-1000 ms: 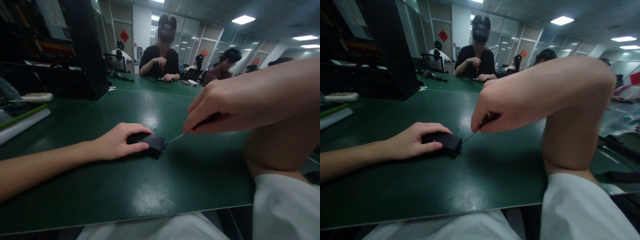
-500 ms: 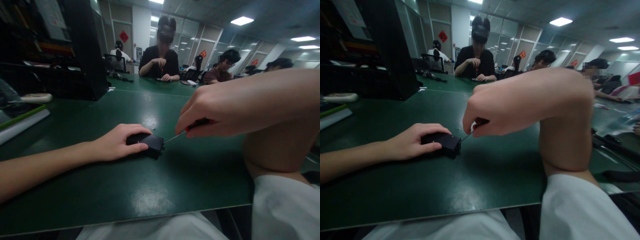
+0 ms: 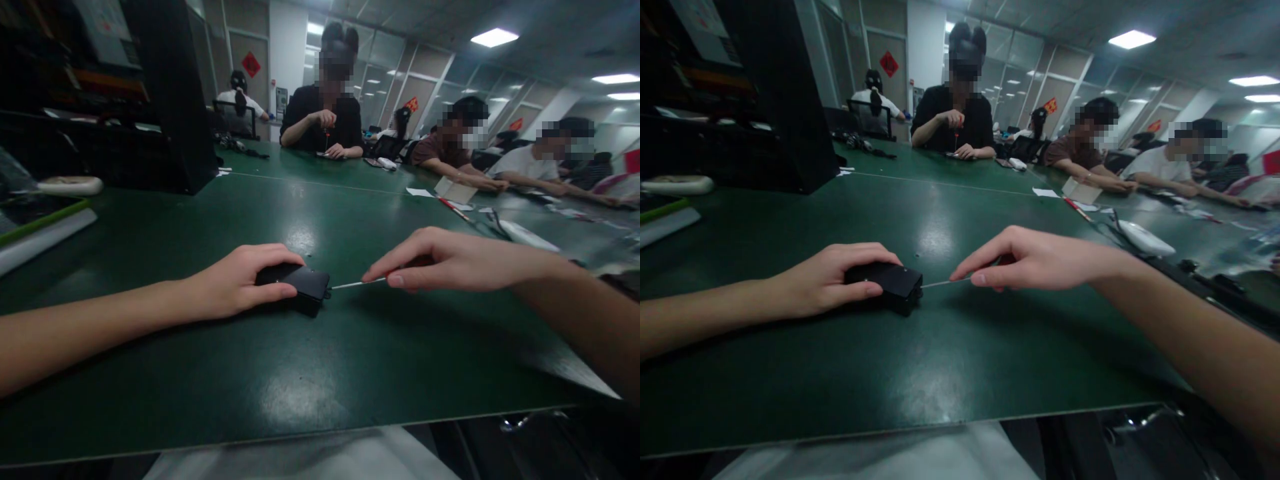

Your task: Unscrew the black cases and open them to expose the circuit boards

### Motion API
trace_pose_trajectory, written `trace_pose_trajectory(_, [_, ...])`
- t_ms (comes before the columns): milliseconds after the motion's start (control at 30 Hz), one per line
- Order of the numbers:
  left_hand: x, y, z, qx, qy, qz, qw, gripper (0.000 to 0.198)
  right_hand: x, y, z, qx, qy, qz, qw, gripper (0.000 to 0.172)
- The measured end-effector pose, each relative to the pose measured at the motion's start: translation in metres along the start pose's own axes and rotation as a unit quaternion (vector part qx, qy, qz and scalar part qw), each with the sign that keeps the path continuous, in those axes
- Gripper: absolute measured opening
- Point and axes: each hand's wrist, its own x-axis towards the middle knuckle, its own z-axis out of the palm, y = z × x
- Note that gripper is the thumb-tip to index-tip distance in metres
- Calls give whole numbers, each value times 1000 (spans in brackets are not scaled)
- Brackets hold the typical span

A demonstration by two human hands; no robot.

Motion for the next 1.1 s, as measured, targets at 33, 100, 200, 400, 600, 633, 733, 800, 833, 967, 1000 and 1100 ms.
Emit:
trace_pose_trajectory(33, [0, 0, 0, 2, -1, -1, 1000, 33, 0, 5, 10, 65, -22, 20, 997, 42])
trace_pose_trajectory(100, [0, 1, 0, 4, -2, -4, 1000, 33, 2, 10, 27, 162, -72, 40, 983, 49])
trace_pose_trajectory(200, [-1, 1, 0, 7, -6, -7, 1000, 34, 6, 12, 41, 158, -65, 0, 985, 47])
trace_pose_trajectory(400, [-1, 0, 0, 21, -1, -2, 1000, 36, 5, 8, 60, -41, 93, -139, 985, 37])
trace_pose_trajectory(600, [-1, 0, 1, 20, 10, -6, 1000, 39, 10, -1, 83, -103, 151, -148, 972, 34])
trace_pose_trajectory(633, [-2, 0, 1, 19, 11, -9, 1000, 40, 11, 0, 83, -112, 150, -150, 971, 34])
trace_pose_trajectory(733, [-2, 1, 1, 17, 12, -12, 1000, 40, 9, 6, 74, -178, 144, -142, 963, 35])
trace_pose_trajectory(800, [-2, 2, 0, 16, 10, -16, 1000, 41, 5, 10, 66, -230, 151, -125, 953, 34])
trace_pose_trajectory(833, [-1, 2, 0, 16, 9, -19, 1000, 42, 3, 11, 64, -253, 156, -117, 948, 34])
trace_pose_trajectory(967, [0, 3, 0, 18, 9, -22, 1000, 42, 0, 4, 67, -348, 187, -83, 915, 31])
trace_pose_trajectory(1000, [0, 4, 0, 18, 8, -23, 1000, 42, 2, 1, 71, -370, 193, -73, 906, 31])
trace_pose_trajectory(1100, [-1, 3, 0, 20, 6, -23, 1000, 42, 10, -5, 84, -380, 181, -35, 906, 33])
